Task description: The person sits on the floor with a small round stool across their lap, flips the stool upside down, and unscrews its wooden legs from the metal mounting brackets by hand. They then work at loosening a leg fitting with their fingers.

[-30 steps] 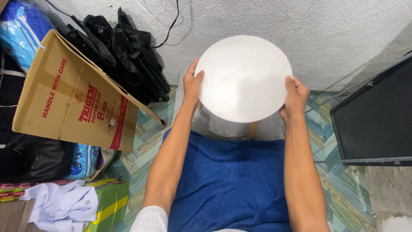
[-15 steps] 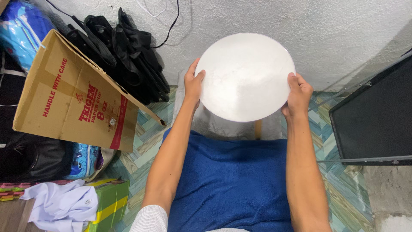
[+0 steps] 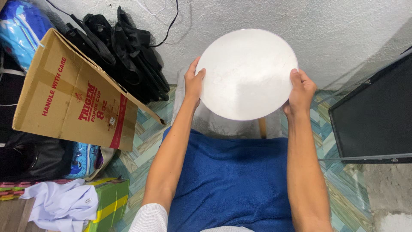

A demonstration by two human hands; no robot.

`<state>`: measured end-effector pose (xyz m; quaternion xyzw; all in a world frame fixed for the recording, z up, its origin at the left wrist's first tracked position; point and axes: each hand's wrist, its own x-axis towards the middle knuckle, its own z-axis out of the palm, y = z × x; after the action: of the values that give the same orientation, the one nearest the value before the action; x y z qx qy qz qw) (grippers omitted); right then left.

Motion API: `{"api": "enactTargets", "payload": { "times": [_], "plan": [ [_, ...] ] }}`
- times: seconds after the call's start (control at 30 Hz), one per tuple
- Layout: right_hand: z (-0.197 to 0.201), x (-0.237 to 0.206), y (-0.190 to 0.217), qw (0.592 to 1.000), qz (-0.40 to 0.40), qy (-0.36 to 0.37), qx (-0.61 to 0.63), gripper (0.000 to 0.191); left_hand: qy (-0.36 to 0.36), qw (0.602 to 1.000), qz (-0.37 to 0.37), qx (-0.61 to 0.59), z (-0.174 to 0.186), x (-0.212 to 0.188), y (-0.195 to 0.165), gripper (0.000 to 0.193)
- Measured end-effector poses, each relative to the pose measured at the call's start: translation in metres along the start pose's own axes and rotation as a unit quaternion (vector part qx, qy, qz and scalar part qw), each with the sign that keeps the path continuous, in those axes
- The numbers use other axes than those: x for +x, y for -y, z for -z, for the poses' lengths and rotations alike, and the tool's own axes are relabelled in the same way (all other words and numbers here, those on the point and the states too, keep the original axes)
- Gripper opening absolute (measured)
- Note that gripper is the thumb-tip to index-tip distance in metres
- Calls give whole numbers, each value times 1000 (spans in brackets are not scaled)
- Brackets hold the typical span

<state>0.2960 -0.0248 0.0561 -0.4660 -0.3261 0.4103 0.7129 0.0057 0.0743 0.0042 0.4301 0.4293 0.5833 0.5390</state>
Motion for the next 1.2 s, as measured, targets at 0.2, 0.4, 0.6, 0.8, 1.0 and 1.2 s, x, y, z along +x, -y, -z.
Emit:
{"api": "enactTargets", "payload": {
  "times": [0.2, 0.4, 0.6, 0.8, 1.0, 1.2],
  "plan": [
    [-5, -4, 7, 999, 11, -11, -36, 35, -9, 1000, 4, 29, -2, -3, -1, 54],
    [-8, -7, 11, 1000, 21, -4, -21, 34, -6, 1000, 4, 25, -2, -4, -1, 54],
    [-5, -7, 11, 1000, 19, -6, -5, 33, 0, 1000, 5, 9, -2, -4, 4, 54],
    [-3, -7, 11, 1000, 25, 0, 7, 32, -2, 1000, 12, 6, -2, -5, 11, 52],
    [-1, -8, 11, 999, 34, 4, 9, 32, 1, 1000, 11, -21, -2, -3, 19, 53],
    [-5, -11, 17, 999, 43, 4, -6, 32, 5, 1000, 18, -24, -3, -2, 22, 53]
  ]
}}
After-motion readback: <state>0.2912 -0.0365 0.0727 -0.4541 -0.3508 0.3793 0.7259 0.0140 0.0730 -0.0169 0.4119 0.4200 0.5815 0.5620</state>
